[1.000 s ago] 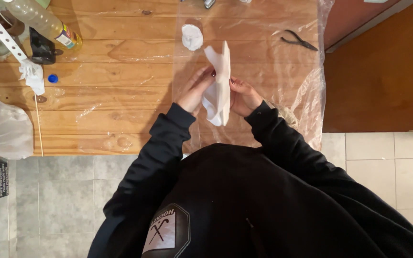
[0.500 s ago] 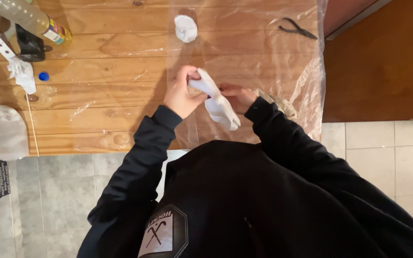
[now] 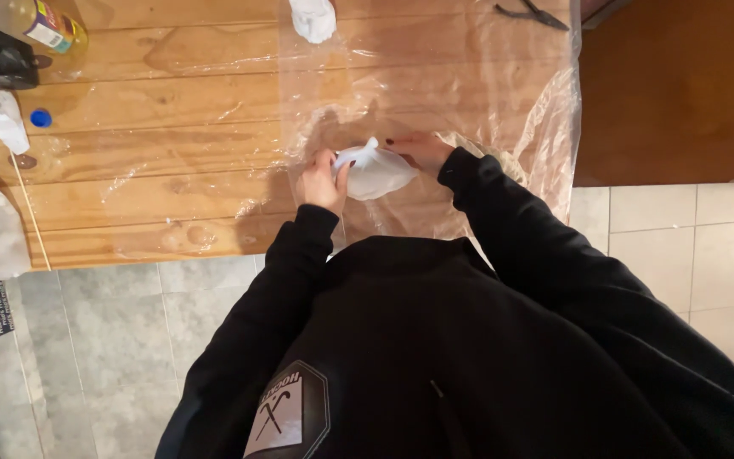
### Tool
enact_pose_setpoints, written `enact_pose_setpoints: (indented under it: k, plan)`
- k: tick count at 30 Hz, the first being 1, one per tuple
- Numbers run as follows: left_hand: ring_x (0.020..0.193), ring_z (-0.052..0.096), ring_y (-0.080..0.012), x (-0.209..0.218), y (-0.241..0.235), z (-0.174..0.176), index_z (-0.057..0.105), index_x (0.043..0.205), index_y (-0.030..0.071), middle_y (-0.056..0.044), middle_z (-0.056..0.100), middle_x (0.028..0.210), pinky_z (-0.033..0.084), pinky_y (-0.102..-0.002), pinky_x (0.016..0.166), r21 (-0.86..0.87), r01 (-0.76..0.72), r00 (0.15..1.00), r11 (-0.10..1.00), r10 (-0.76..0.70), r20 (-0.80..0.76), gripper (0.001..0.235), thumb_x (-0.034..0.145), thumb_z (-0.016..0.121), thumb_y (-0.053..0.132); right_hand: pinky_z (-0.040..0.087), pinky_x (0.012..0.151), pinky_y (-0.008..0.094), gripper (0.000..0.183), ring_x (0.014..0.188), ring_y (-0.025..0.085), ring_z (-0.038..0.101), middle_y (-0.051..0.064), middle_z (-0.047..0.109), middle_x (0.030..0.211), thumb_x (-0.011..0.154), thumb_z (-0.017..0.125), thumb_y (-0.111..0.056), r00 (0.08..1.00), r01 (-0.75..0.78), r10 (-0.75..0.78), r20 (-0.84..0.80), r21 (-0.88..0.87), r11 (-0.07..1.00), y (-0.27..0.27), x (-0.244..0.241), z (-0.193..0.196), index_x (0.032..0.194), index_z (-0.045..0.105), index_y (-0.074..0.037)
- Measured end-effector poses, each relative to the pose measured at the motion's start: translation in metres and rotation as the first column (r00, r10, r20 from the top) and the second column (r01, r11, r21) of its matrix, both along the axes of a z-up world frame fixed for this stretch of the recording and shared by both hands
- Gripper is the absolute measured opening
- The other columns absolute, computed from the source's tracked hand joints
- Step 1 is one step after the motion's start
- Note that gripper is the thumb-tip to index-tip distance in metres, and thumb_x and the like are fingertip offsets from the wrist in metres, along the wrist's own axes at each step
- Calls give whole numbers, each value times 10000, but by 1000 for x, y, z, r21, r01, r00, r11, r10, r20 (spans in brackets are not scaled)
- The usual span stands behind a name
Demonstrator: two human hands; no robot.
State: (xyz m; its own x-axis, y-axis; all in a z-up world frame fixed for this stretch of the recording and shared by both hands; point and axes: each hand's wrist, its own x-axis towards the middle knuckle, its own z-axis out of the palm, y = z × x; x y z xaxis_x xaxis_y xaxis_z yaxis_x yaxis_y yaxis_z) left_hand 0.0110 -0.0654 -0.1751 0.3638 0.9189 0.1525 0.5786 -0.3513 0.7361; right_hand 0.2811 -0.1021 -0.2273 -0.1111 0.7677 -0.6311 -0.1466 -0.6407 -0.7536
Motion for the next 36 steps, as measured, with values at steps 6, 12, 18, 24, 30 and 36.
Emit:
enact_pose_setpoints:
  k: [6, 12, 18, 24, 30, 36]
  plan:
    - [781, 635, -399, 0, -4, -21, 559, 928, 48, -162, 638, 857, 492, -485, 662, -18, 18, 992, 1000, -15, 128, 266, 884, 776, 196, 509, 801, 227, 380, 913, 71, 660, 4, 748, 995, 987, 679, -357, 999, -18, 11, 40, 185, 983, -2, -14, 33, 1113, 761, -8]
    - [807, 658, -380, 2, -17, -40, 573, 892, 47, -154, 659, 878, 533, -443, 697, 25, -50, 956, 998, 41, 291, 253, 855, 804, 143, 550, 718, 264, 421, 817, 89, 682, 35, 769, 904, 960, 720, -404, 927, -193, 93, 363, 251, 948, 1, -28, 59, 1092, 776, -8]
    - [882, 671, -366, -7, -21, -8, 634, 943, 75, -130, 683, 940, 553, -473, 733, 96, -18, 996, 995, 9, 87, 219, 836, 789, 189, 563, 865, 267, 311, 965, 92, 693, 47, 754, 1055, 947, 757, -225, 979, -178, 123, 164, 382, 907, -5, -20, 42, 1176, 739, -16]
    - [958, 642, -350, -18, -8, 59, 660, 931, 76, -128, 652, 1039, 513, -486, 725, -28, 116, 969, 993, -120, -217, 261, 828, 793, 275, 587, 882, 300, 189, 950, 153, 735, 63, 752, 1009, 872, 805, -144, 869, -250, -6, 494, 451, 857, -17, -31, 62, 1036, 774, -55]
    - [1087, 590, -291, 8, 24, 2, 751, 1014, 163, -50, 681, 1063, 428, -488, 873, 101, 278, 954, 955, -263, -141, 212, 815, 716, 99, 588, 716, 316, 182, 799, 179, 734, 98, 714, 917, 791, 870, -210, 724, -304, -125, 678, 477, 825, -17, -40, 72, 906, 798, -88]
    - [1026, 634, -286, 5, 33, 9, 721, 808, 152, -52, 685, 920, 459, -453, 848, -28, 390, 919, 921, -391, -51, 90, 779, 709, 68, 563, 668, 304, 154, 727, 164, 708, 73, 718, 832, 795, 839, -153, 730, -290, -134, 670, 482, 827, -22, -45, 79, 904, 777, -65]
